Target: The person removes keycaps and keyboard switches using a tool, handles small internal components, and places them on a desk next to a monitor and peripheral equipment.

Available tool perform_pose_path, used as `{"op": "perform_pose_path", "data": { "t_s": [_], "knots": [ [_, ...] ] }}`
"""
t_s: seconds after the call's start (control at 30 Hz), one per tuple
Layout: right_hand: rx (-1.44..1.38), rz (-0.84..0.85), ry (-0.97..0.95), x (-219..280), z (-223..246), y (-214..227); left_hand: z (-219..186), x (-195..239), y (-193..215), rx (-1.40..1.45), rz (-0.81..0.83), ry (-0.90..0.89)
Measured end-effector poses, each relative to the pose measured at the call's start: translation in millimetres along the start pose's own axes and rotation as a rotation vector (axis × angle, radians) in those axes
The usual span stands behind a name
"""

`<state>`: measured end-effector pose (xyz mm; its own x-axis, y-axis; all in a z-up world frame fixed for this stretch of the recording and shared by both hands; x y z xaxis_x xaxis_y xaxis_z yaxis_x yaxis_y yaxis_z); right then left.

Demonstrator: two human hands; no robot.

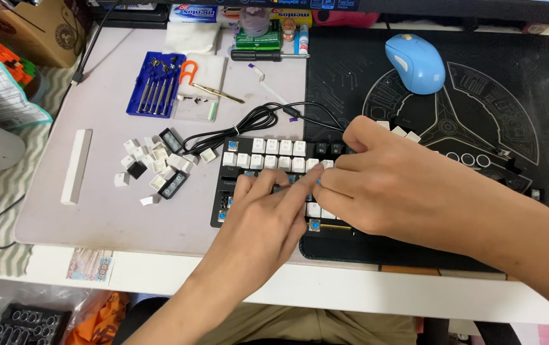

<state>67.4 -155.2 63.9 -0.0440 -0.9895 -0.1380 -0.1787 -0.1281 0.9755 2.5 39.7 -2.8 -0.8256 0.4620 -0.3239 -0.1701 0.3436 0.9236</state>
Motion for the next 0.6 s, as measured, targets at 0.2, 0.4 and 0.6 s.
{"op": "perform_pose_path", "data": {
  "t_s": [0.2,0.4,0.6],
  "knots": [
    [0.029,0.023,-0.022,-2,-2,-1,2,-1,2,0.062,-0.006,0.009],
    [-0.058,0.28,-0.176,-10,-18,-9,14,7,23,0.212,-0.231,0.083],
    [-0.103,0.161,-0.074,-20,-32,-19,50,52,32,0.279,-0.694,0.031]
  ]
}}
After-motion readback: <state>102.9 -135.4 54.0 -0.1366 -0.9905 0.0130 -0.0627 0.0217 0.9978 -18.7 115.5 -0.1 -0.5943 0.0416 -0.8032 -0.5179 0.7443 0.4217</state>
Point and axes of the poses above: each hand's wrist, its own x-axis away from the middle knuckle, its own y-axis out of the back of the hand, z = x × y, the point moved 1 cm from there along -x, towards the middle knuckle, and after that the axes turned 13 degrees about -x, right-handed, at the moved point
